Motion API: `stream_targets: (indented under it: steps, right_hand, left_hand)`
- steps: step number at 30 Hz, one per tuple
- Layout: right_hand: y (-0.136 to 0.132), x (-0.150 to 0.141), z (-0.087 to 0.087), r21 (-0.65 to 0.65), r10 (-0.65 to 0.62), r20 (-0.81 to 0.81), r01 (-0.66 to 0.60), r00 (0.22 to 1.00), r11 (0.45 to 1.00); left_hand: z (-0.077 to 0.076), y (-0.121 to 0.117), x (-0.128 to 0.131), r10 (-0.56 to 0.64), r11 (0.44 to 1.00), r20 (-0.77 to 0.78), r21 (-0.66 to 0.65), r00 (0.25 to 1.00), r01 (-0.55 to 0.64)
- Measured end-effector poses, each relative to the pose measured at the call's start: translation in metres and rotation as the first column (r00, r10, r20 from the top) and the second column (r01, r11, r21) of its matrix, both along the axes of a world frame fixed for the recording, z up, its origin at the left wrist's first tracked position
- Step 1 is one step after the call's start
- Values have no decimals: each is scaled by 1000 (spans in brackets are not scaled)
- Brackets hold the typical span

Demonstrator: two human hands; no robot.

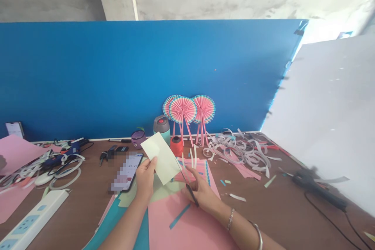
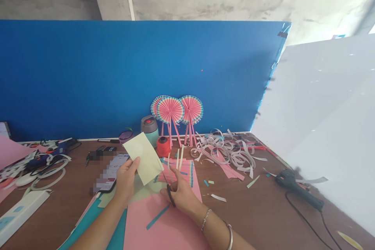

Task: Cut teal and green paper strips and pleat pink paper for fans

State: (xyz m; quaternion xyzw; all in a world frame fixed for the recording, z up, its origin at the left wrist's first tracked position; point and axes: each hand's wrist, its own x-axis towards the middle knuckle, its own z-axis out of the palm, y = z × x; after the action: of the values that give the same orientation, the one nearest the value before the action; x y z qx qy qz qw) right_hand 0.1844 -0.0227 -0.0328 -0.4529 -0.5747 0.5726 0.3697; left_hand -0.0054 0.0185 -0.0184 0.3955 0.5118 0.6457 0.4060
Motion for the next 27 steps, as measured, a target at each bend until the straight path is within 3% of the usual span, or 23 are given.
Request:
stream_targets:
  steps: [9,21,27]
  right_hand:
    - [2,1,-7,-6,-1,-16,1,1000,1000]
    - [3,0,-1,-16,-12,-2,12,1000,1000]
    - [6,1,-9,-3,-16,15,17,1000,1000]
  left_hand:
    - [-2,1,-1,-38,999,38,-20,999,39]
    - [-2,2,0,-33,999,47,-11,998,34]
    - [-4,4,-1,-27,999,40,-17,999,28]
